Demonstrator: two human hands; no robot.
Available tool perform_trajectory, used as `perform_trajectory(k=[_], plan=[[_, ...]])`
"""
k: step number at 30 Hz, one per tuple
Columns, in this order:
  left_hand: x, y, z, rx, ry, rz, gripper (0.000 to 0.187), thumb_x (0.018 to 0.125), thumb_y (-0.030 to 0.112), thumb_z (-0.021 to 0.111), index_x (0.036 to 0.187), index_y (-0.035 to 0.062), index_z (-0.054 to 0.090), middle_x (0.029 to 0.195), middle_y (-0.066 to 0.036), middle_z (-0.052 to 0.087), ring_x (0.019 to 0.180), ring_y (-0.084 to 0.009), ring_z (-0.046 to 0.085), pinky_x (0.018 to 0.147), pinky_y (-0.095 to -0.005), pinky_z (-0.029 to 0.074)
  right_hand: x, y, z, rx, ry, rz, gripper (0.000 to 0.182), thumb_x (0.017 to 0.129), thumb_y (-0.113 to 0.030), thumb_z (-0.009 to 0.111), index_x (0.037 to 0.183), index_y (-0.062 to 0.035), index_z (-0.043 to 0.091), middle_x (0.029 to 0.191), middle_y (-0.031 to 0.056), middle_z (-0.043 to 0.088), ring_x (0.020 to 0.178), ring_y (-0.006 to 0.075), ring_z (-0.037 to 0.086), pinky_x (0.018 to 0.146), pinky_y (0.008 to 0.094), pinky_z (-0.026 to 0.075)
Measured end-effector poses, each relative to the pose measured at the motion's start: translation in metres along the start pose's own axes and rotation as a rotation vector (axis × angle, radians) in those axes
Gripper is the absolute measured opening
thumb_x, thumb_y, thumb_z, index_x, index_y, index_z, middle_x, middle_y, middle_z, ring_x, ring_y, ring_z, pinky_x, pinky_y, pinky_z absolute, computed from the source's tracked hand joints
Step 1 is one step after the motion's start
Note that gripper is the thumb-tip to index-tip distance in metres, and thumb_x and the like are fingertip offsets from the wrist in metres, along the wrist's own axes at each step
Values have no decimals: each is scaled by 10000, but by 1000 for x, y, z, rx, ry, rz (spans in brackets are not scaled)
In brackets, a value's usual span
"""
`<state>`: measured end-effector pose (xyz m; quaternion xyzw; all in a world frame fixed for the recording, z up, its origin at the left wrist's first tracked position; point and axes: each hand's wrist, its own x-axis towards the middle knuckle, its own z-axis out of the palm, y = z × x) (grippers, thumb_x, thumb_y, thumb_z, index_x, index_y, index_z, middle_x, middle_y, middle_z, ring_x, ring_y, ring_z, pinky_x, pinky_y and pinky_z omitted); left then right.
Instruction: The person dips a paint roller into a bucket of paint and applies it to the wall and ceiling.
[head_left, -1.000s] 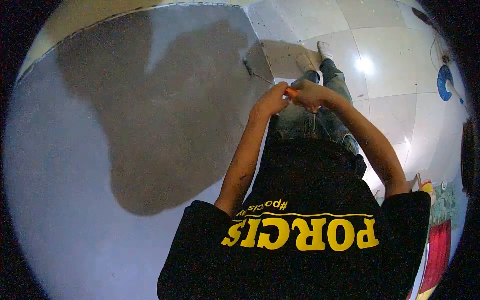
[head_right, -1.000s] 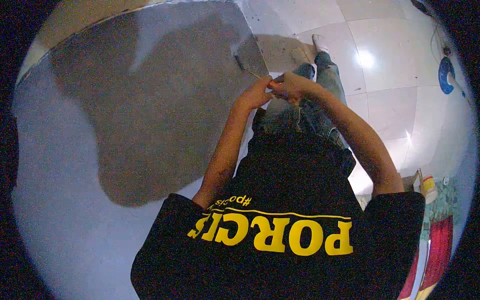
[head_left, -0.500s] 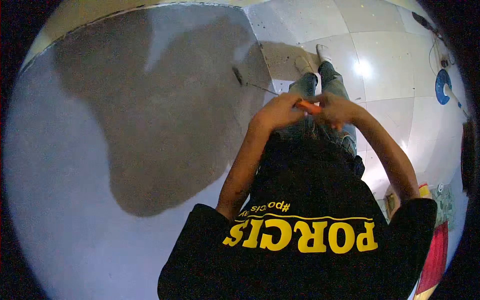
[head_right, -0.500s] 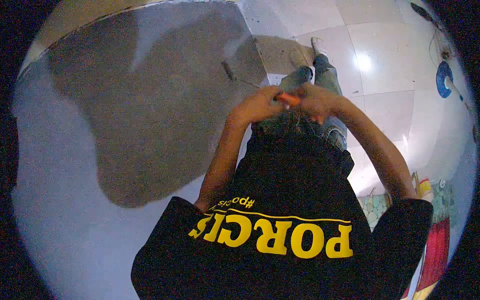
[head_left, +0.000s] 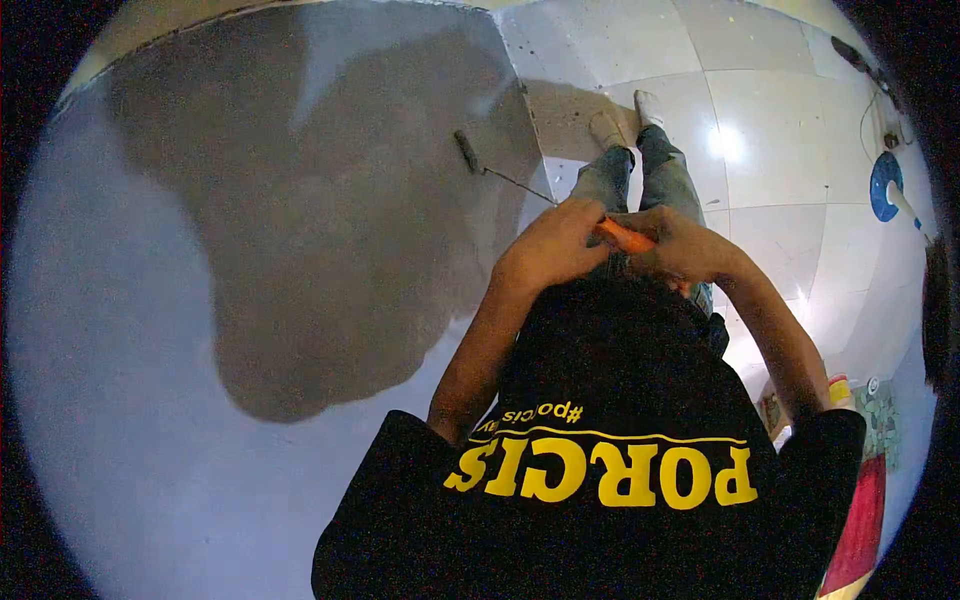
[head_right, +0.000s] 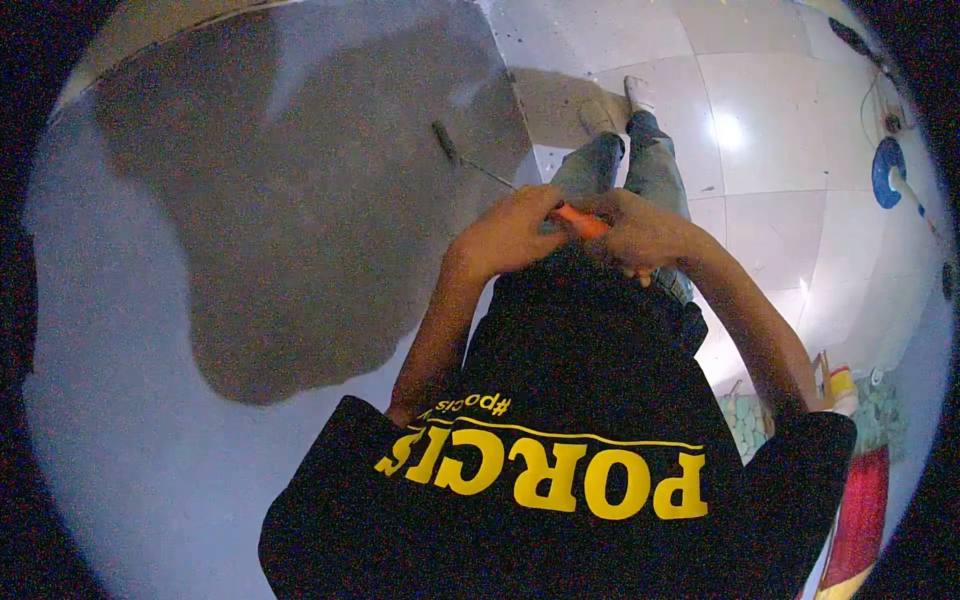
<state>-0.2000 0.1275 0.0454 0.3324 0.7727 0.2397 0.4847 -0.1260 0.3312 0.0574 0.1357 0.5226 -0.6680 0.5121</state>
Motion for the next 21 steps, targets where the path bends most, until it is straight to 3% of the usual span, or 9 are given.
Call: perform_trajectory(k=[2,4,5,7,10,13,16,19,21], plan=[[9,-5,-1,-27,-52,-56,305,775,223,667,970,5,582,994,-211,609,983,-386,572,842,-445,456,2,0,-4,17,-21,-13,561,797,-133,607,1339,-52,487,604,23,553,410,101,515,350,242,438],[20,-23,1,-50,-106,-106,318,788,235,647,999,10,568,1006,-209,589,1002,-377,555,870,-428,441,25,1,-11,16,-7,3,454,872,-285,590,1251,-40,537,623,44,562,411,123,528,345,260,464],[26,-34,5,-39,-82,-95,317,783,234,651,993,12,567,999,-206,587,988,-373,558,865,-429,443,41,8,-10,13,-4,-1,454,872,-285,590,1251,-40,537,623,44,562,411,123,528,345,260,464],[31,-42,0,-21,-44,-88,315,778,233,656,986,13,567,992,-204,586,974,-370,561,860,-430,444,72,14,-4,-11,43,-18,434,872,-256,585,1247,-42,541,610,36,550,415,120,529,346,260,466],[27,-35,-23,-67,-196,-247,303,768,227,662,959,15,561,973,-201,579,961,-363,559,846,-435,443,61,1,5,13,38,18,427,874,-249,582,1241,-35,541,614,40,558,422,120,533,346,258,467],[4,-2,-28,6,-179,-95,284,756,204,654,943,15,556,961,-197,578,956,-366,558,839,-439,444,4,-29,13,25,37,-4,435,810,-140,585,1231,-33,563,600,26,548,429,100,517,354,242,446],[-11,16,-21,5,-107,-46,296,749,216,670,939,21,554,961,-194,582,949,-368,557,826,-445,444,-12,-5,15,30,-25,-174,413,867,-229,581,1229,-31,547,598,42,556,411,123,532,350,259,471],[-8,8,-16,19,-53,-52,285,748,215,673,921,20,558,947,-191,589,926,-376,565,815,-451,446,-13,-29,10,54,-16,2,475,785,-110,591,1251,-33,544,613,30,564,431,99,526,359,249,449],[5,-11,-15,-7,-64,-79,265,747,208,670,900,18,564,926,-192,592,910,-377,573,806,-454,448,17,-18,9,62,-6,-9,478,787,-122,603,1253,-34,540,598,30,558,420,102,526,353,248,446]])
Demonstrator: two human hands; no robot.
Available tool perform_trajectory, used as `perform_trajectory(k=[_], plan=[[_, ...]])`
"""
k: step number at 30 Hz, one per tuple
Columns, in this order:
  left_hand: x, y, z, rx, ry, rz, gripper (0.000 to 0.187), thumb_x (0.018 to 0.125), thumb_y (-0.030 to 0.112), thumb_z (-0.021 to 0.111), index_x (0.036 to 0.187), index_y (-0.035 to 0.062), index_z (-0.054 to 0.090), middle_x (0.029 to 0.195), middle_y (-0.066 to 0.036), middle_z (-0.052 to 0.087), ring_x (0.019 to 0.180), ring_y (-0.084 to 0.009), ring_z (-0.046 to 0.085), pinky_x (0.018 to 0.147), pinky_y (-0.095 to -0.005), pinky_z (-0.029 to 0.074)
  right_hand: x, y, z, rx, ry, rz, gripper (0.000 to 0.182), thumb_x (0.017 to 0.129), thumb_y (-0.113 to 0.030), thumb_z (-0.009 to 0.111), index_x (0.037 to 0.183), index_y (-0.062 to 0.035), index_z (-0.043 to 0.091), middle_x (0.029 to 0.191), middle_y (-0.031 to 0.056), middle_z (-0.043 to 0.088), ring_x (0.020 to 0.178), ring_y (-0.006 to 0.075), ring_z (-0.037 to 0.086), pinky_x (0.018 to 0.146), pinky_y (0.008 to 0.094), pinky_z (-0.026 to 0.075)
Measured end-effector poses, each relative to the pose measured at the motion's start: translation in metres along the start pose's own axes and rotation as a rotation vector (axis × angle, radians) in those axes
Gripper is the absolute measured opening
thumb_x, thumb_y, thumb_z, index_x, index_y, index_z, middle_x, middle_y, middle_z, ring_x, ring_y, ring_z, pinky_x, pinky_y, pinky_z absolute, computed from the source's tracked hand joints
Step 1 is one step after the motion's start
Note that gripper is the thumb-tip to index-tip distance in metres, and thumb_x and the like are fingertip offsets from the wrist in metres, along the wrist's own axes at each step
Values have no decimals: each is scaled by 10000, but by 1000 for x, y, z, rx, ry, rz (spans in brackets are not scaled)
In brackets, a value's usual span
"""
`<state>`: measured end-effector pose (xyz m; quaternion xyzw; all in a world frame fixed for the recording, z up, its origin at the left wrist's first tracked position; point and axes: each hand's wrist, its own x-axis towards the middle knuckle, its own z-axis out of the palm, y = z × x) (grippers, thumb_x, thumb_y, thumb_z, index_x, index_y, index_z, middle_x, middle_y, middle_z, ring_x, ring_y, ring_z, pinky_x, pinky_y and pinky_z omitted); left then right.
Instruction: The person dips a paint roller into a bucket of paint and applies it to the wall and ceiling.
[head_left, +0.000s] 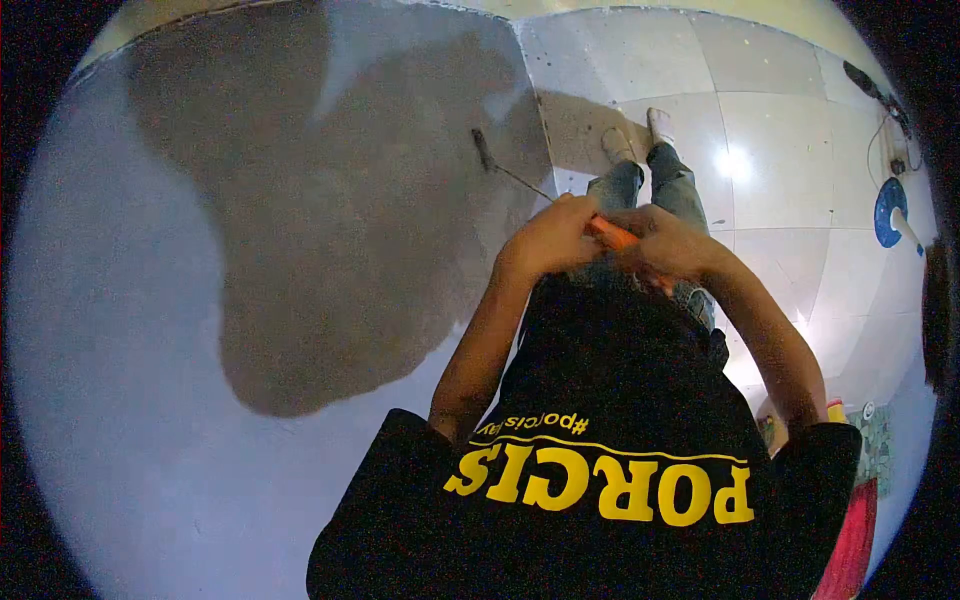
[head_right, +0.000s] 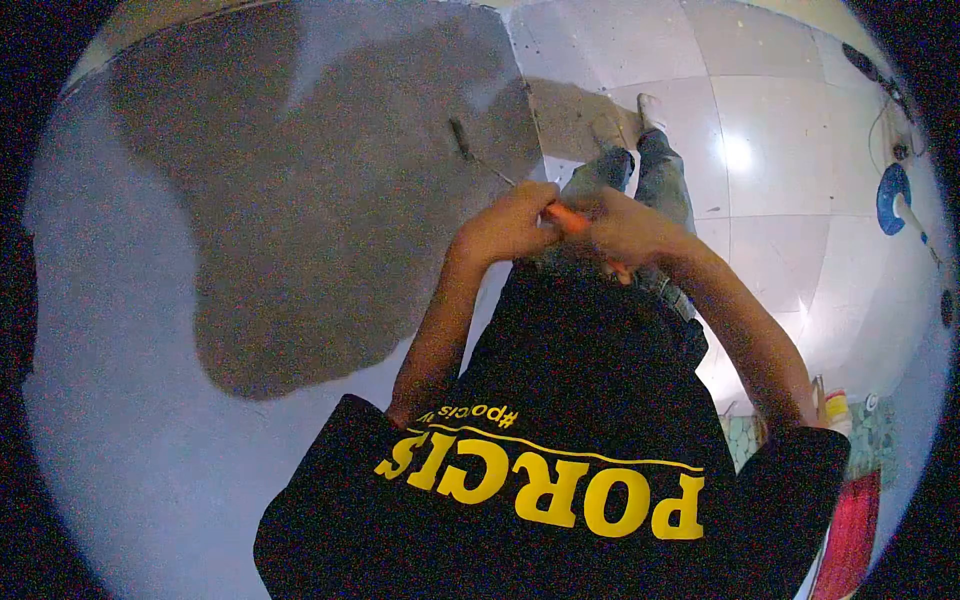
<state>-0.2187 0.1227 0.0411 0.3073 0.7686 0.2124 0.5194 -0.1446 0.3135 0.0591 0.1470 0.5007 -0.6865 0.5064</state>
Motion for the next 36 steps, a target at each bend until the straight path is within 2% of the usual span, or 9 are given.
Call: perform_trajectory(k=[4,8,10,17,22,24,27,30,36], plan=[[0,6,-19,-77,-50,-57,235,744,183,661,885,17,575,902,-197,593,910,-385,576,793,-454,453,7,-10,12,35,38,22,483,792,-148,623,1254,-38,534,559,28,540,396,108,522,340,245,443],[-33,31,-18,15,-5,-28,227,727,163,665,890,23,590,903,-202,600,907,-395,577,776,-455,460,-39,-35,24,3,-3,46,493,795,-158,629,1262,-34,527,554,30,534,402,108,526,342,249,452],[-36,37,-20,49,17,-5,227,720,153,664,891,23,594,897,-202,605,900,-398,579,771,-457,462,-50,-39,27,79,-51,2,405,834,-168,613,1192,1,524,606,38,555,440,112,544,353,258,475],[-20,15,-21,-39,18,-73,229,674,124,673,855,0,609,809,-203,627,804,-399,613,696,-442,477,-19,-33,15,39,-32,25,419,814,-145,625,1190,5,519,616,49,564,430,120,541,351,257,477],[-43,40,-22,-88,60,29,226,667,118,684,841,-3,605,807,-203,634,798,-394,620,694,-436,481,-65,-56,30,122,-57,6,365,808,-144,632,1127,13,549,594,42,545,420,122,528,348,254,457],[-48,58,-29,8,156,45,236,681,177,701,784,-9,600,791,-216,624,810,-403,614,691,-442,486,-67,-53,28,127,-49,18,370,808,-140,632,1136,9,547,590,39,539,421,120,528,346,256,455],[-29,40,-22,11,62,-26,270,674,133,696,911,19,634,836,-202,648,829,-387,624,733,-435,484,-52,-41,22,103,-34,21,385,810,-131,631,1160,1,538,582,32,529,424,116,526,344,256,453],[-26,13,-13,-116,1,-17,243,695,165,698,871,24,608,835,-202,620,836,-399,604,728,-455,478,-36,-30,33,102,-10,12,402,816,-125,625,1184,-2,523,587,29,527,426,110,523,347,252,455],[-63,59,-28,87,106,-12,230,716,188,697,881,36,649,846,-183,659,850,-362,639,735,-428,493,-76,-56,50,139,-14,37,402,823,-128,605,1191,11,516,618,29,537,424,101,515,360,241,459]])
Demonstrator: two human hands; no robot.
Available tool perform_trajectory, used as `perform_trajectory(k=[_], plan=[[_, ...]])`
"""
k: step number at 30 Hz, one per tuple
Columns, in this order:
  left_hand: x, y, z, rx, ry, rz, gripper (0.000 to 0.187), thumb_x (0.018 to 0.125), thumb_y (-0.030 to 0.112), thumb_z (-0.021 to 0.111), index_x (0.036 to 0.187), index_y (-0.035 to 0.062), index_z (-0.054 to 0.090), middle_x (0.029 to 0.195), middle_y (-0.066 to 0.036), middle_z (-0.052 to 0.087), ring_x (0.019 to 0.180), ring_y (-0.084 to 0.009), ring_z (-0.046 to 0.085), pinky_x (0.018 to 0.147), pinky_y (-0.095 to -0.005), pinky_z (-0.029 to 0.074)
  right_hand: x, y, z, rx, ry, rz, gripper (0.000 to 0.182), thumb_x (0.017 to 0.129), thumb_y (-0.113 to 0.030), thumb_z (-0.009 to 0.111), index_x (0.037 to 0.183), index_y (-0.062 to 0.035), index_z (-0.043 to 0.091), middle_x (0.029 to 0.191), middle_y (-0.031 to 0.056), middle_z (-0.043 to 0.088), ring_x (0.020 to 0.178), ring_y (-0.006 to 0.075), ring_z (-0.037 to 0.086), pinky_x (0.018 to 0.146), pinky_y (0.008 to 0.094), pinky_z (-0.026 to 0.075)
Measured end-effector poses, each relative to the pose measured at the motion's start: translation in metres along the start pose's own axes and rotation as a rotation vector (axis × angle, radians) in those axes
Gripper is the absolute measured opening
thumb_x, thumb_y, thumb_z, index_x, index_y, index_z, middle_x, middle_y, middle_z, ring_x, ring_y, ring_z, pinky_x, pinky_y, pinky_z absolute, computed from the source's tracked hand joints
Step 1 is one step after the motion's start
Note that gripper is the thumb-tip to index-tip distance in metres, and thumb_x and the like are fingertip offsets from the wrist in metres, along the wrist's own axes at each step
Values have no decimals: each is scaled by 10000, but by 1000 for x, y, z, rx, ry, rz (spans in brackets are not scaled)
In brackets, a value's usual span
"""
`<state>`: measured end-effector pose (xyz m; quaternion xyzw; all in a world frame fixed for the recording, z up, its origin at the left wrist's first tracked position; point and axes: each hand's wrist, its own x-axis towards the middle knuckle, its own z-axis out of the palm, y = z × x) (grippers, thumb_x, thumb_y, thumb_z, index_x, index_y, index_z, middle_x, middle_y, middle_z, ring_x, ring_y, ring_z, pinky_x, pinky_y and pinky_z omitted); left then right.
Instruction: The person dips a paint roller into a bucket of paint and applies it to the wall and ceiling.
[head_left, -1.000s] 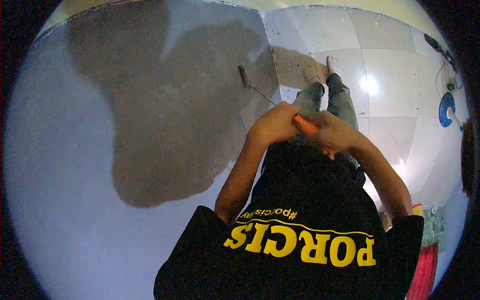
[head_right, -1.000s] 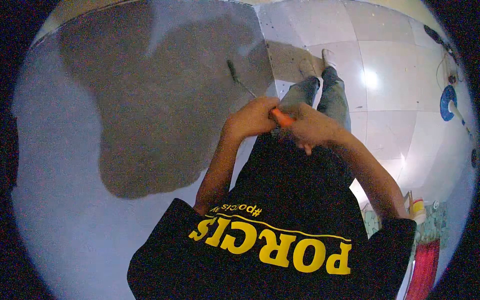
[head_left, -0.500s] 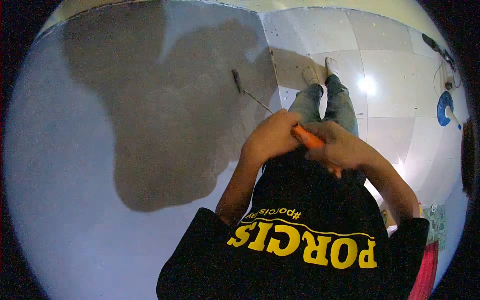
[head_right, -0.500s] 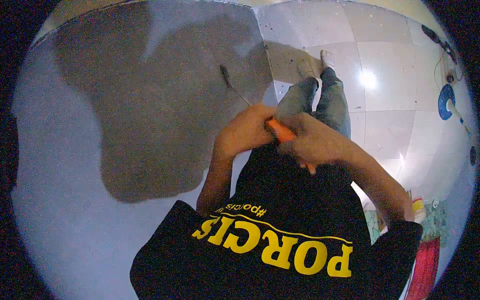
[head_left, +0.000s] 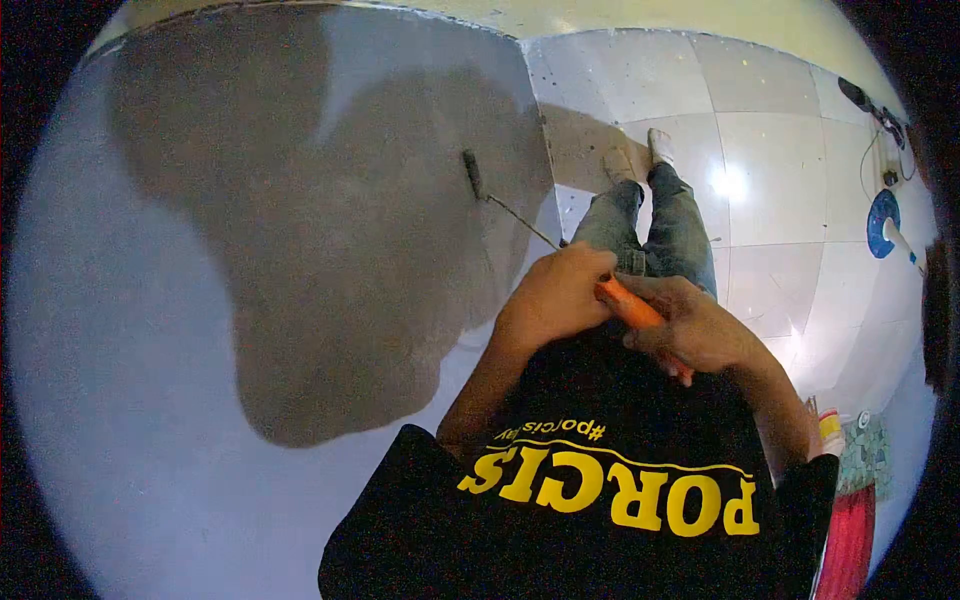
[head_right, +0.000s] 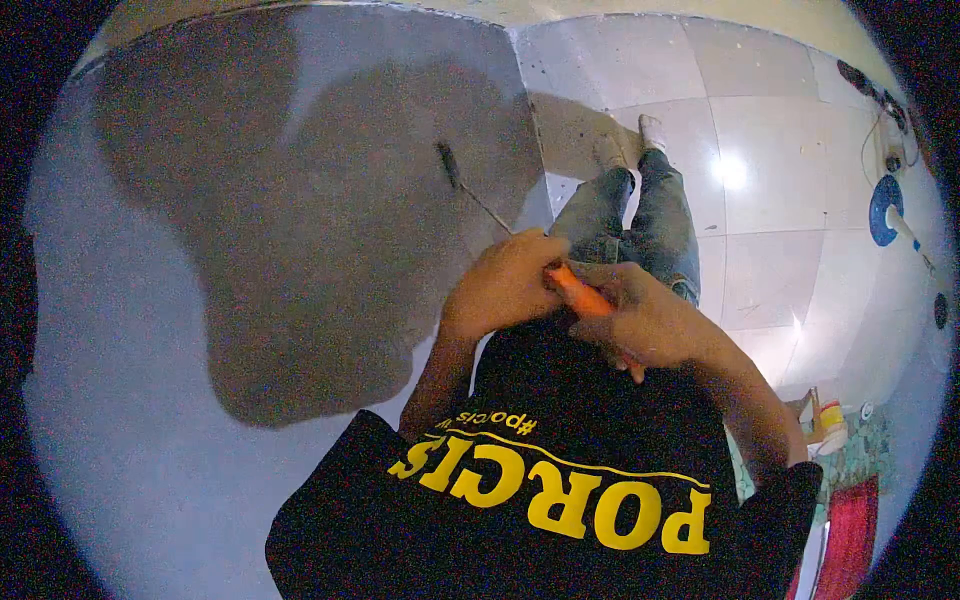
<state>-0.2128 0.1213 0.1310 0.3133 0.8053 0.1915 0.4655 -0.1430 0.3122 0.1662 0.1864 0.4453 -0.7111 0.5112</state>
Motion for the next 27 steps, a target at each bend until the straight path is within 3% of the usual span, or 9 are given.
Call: perform_trajectory(k=[4,7,13,15,20,21,22,25,27], plan=[[16,-23,16,0,-36,-28,240,710,186,699,899,46,656,849,-184,656,847,-358,637,731,-430,490,13,13,-1,12,56,-43,427,823,-133,601,1218,4,512,610,22,528,422,101,515,354,238,452],[18,-49,23,-173,-48,-35,240,702,195,704,881,47,641,845,-187,633,840,-373,624,724,-449,486,43,27,-2,-46,67,-32,483,816,-127,595,1274,-11,496,597,12,520,414,99,503,346,242,441],[30,-85,47,-110,180,105,278,692,235,728,848,23,638,884,-181,623,872,-368,597,791,-436,473,40,34,-5,16,136,-29,392,857,-153,546,1233,-43,529,592,2,512,410,89,485,335,241,421],[44,-113,65,154,260,45,302,733,271,720,854,8,631,928,-196,610,890,-377,575,826,-438,464,41,43,-6,38,139,-37,385,863,-170,544,1228,-49,530,595,-1,508,413,88,485,333,239,412],[91,-154,83,94,326,-6,375,828,365,651,859,-8,628,947,-224,599,917,-399,571,843,-459,462,74,49,-12,148,185,-18,401,870,-215,547,1239,-60,523,613,-4,513,418,85,481,333,232,385],[103,-160,86,146,388,17,407,857,393,622,863,-14,628,944,-229,599,924,-405,572,843,-465,462,84,49,-20,182,216,-26,337,853,-191,553,1159,-51,536,612,-8,500,407,81,453,329,228,367],[117,-155,80,149,382,11,407,857,393,622,863,-14,628,944,-229,599,924,-405,572,843,-465,462,91,44,-35,219,244,-35,273,836,-167,559,1079,-43,548,611,-12,487,395,77,425,325,225,349],[144,-162,72,118,380,-49,437,890,416,567,870,-16,630,951,-236,597,930,-417,575,832,-482,460,123,36,-63,107,259,-46,291,835,-165,562,1086,-19,550,594,-10,475,396,79,418,325,233,353],[156,-171,64,204,156,-272,455,909,426,527,889,-17,630,958,-245,595,935,-425,576,826,-486,463,139,21,-78,45,216,33,299,835,-163,562,1095,-16,553,585,-10,473,395,79,414,321,239,352]])
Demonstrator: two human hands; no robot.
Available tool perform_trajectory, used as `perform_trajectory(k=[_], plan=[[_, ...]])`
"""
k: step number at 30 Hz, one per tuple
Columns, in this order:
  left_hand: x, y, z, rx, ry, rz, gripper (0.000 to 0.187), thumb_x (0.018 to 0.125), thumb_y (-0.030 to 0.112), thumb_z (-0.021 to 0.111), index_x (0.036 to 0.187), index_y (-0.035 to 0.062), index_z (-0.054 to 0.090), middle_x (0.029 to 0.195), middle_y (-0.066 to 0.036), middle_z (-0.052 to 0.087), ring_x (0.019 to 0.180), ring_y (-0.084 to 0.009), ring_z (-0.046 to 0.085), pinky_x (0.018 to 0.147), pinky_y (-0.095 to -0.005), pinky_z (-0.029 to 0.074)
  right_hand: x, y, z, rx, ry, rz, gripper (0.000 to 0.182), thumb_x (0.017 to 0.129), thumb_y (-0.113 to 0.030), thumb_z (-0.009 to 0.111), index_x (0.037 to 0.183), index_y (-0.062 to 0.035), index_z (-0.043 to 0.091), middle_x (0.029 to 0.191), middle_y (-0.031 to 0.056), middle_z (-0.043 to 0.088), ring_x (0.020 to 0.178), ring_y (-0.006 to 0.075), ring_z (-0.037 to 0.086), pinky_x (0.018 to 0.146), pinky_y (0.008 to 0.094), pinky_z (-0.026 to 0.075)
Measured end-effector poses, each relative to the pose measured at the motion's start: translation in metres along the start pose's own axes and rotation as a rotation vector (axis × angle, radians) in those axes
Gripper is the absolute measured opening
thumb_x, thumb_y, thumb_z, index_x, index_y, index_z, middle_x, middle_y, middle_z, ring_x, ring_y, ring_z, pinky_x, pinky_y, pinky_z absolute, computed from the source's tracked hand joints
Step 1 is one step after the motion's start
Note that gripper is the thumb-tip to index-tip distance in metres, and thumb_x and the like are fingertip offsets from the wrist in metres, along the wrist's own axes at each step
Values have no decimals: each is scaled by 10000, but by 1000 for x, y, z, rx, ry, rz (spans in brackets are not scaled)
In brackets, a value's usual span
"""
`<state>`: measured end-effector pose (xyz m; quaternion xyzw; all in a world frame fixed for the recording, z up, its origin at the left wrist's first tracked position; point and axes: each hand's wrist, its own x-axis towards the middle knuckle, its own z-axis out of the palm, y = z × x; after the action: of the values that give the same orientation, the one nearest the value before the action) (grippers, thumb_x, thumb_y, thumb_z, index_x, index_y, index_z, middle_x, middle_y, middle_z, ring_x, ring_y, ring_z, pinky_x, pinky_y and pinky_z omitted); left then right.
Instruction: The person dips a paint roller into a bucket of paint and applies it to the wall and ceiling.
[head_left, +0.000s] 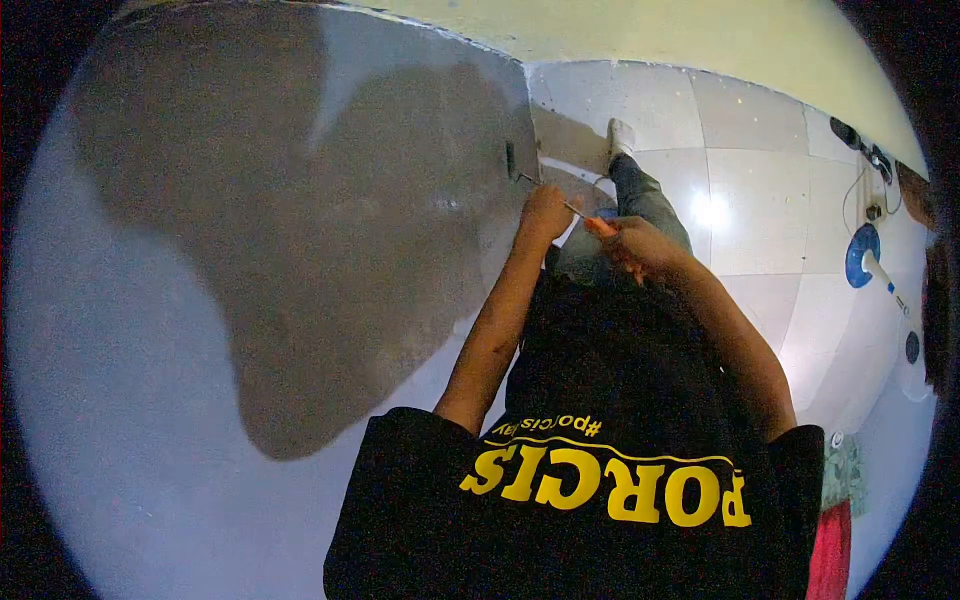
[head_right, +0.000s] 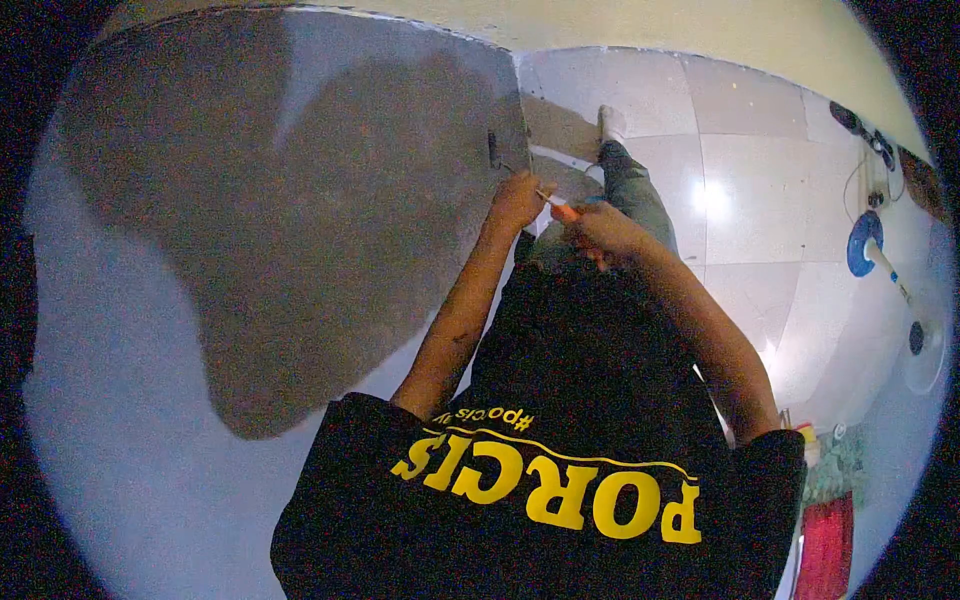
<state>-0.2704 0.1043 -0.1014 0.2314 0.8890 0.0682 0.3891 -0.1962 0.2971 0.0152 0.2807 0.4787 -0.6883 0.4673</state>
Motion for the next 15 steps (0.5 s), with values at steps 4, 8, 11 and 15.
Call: perform_trajectory(k=[4,8,11,15], plan=[[4,-32,5,-110,94,-7,447,925,388,510,928,-31,665,999,-246,607,963,-405,591,866,-492,458,13,-36,6,-122,-84,69,345,834,-155,564,1146,-8,558,564,-4,474,390,79,420,311,248,371],[-16,-19,-6,-92,244,106,435,940,360,493,865,-41,644,962,-240,592,877,-428,604,797,-497,477,-7,-45,4,-213,-47,5,369,839,-163,569,1174,-9,558,565,6,500,391,84,458,312,247,397],[-43,16,-39,-178,219,47,431,942,352,493,841,-44,631,957,-254,575,871,-438,599,780,-496,481,-42,-56,-9,-293,-104,-53,536,882,-549,557,951,-20,610,556,23,511,384,117,493,332,274,418],[-38,19,-38,-227,141,-58,403,944,341,491,884,-40,608,952,-265,574,887,-452,583,778,-508,469,-24,-45,-10,-357,-86,-43,458,872,-398,551,1110,-7,572,559,26,526,379,110,495,326,260,428]])
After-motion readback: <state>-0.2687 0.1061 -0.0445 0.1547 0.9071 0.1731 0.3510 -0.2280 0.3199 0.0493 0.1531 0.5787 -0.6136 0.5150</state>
